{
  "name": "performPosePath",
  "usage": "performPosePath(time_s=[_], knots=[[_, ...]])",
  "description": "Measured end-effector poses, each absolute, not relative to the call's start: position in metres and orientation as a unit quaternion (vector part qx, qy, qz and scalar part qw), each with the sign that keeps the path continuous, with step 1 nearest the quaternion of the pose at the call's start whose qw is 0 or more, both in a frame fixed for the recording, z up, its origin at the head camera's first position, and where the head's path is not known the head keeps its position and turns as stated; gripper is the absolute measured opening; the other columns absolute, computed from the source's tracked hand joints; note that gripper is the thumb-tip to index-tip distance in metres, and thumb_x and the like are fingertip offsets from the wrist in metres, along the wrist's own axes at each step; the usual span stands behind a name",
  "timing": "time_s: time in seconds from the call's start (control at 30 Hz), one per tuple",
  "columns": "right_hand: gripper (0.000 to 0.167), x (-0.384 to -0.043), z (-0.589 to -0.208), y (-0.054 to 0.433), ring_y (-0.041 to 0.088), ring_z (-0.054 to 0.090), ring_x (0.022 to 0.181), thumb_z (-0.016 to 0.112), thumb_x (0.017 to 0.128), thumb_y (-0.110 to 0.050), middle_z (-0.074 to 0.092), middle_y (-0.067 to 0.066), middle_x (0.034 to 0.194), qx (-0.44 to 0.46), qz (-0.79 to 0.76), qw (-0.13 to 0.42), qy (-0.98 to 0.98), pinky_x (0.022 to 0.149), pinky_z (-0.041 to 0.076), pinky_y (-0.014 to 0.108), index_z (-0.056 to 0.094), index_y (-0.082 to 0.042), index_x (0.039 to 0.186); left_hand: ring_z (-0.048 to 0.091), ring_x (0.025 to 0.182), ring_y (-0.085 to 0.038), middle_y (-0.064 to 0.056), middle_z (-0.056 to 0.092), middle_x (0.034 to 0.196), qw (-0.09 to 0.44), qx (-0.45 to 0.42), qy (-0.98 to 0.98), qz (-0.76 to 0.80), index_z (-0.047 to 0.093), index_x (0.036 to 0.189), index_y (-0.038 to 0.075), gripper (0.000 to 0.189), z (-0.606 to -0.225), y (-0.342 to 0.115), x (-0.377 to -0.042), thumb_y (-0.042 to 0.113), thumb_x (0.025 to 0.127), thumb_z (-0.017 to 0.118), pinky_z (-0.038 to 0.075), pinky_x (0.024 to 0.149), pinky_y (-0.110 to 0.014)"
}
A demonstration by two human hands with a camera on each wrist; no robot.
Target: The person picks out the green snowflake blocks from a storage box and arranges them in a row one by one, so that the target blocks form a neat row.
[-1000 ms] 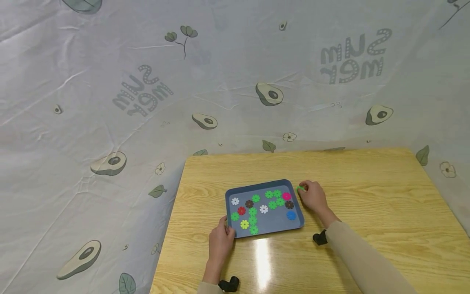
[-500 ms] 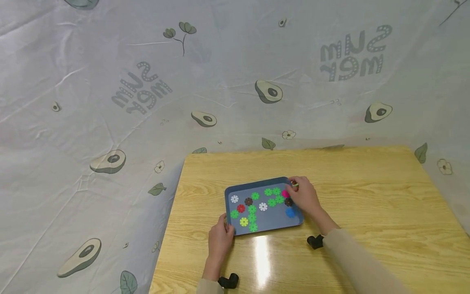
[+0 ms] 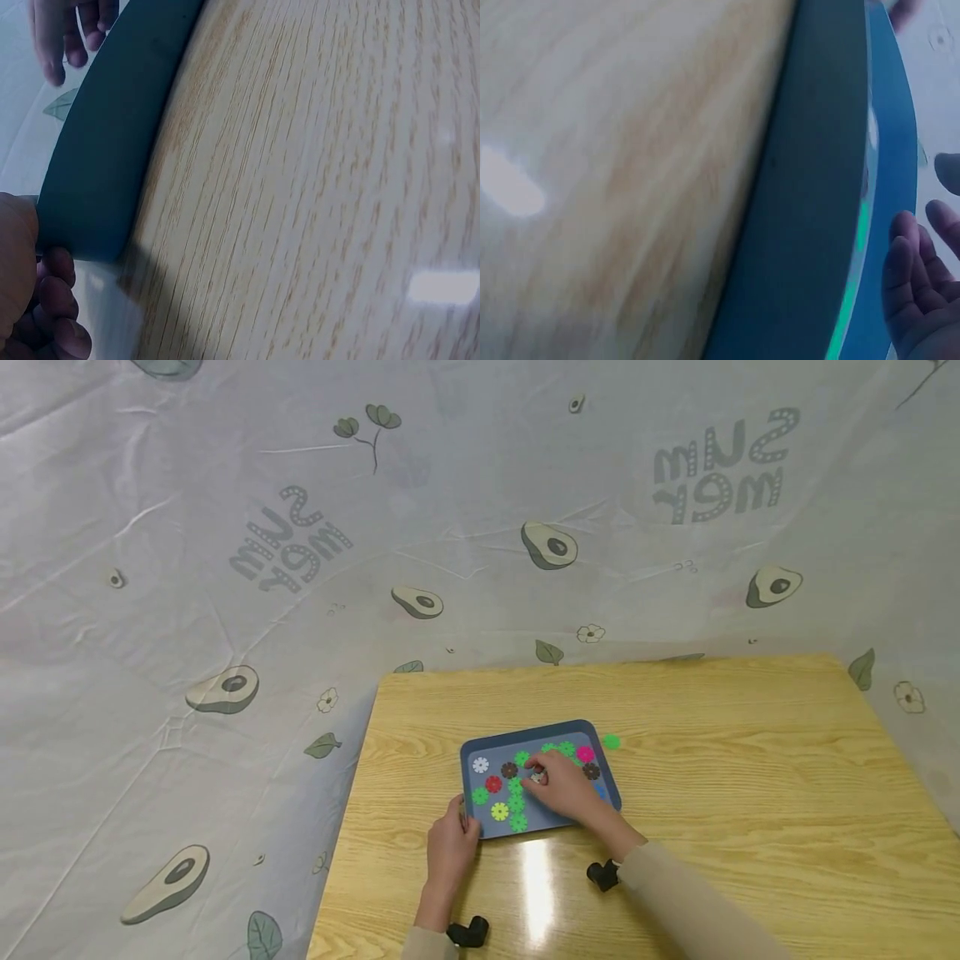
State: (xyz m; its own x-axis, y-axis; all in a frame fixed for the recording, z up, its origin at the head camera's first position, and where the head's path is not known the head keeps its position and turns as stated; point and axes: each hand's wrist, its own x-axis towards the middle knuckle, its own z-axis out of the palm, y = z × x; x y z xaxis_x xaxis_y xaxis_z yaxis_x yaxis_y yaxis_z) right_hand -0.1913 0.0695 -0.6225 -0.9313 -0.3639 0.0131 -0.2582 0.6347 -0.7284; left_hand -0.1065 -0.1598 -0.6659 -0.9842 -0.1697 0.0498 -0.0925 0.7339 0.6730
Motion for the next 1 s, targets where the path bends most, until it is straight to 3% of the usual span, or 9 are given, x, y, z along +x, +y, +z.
performPosePath(time_s=[0.43, 0.57, 0.83, 1.0], knots=[[0.037, -0.185, -0.637, 0.033, 0.03, 0.065, 0.094, 0.082, 0.088, -0.028, 0.065, 0.014, 0.107, -0.122, -0.311, 0.077, 0.939, 0.082, 0.055, 0.047, 0.07, 0.0, 0.11, 0.041, 0.05, -0.006, 0.008, 0.048, 0.06, 0.048, 0.073, -0.928, -0.361, 0.062, 0.136, 0.0, 0.046, -0.663, -0.16, -0.108, 0.007, 0.091, 0.067, 0.033, 0.048, -0.026], [0.038, -0.186, -0.645, 0.029, 0.029, 0.065, 0.088, 0.084, 0.086, -0.028, 0.063, 0.014, 0.105, -0.101, -0.303, 0.084, 0.944, 0.077, 0.056, 0.047, 0.07, 0.0, 0.107, 0.041, 0.05, -0.007, 0.008, 0.047, 0.06, 0.046, 0.077, -0.928, -0.363, 0.062, 0.136, 0.0, 0.045, -0.664, -0.159, -0.107, 0.006, 0.091, 0.067, 0.033, 0.048, -0.026], [0.039, -0.187, -0.649, 0.027, 0.031, 0.066, 0.089, 0.086, 0.086, -0.027, 0.06, 0.014, 0.107, -0.086, -0.313, 0.081, 0.943, 0.08, 0.056, 0.047, 0.069, 0.0, 0.109, 0.041, 0.051, -0.007, 0.008, 0.048, 0.061, 0.054, 0.076, -0.928, -0.36, 0.063, 0.135, 0.001, 0.045, -0.665, -0.158, -0.107, 0.007, 0.09, 0.067, 0.033, 0.049, -0.026], [0.03, -0.186, -0.649, 0.027, 0.026, 0.064, 0.088, 0.085, 0.086, -0.02, 0.058, 0.01, 0.104, -0.089, -0.329, 0.066, 0.938, 0.079, 0.055, 0.044, 0.068, -0.004, 0.104, 0.041, 0.05, -0.006, 0.008, 0.048, 0.061, 0.062, 0.073, -0.927, -0.363, 0.064, 0.134, 0.001, 0.045, -0.666, -0.159, -0.106, 0.006, 0.089, 0.067, 0.034, 0.048, -0.027]])
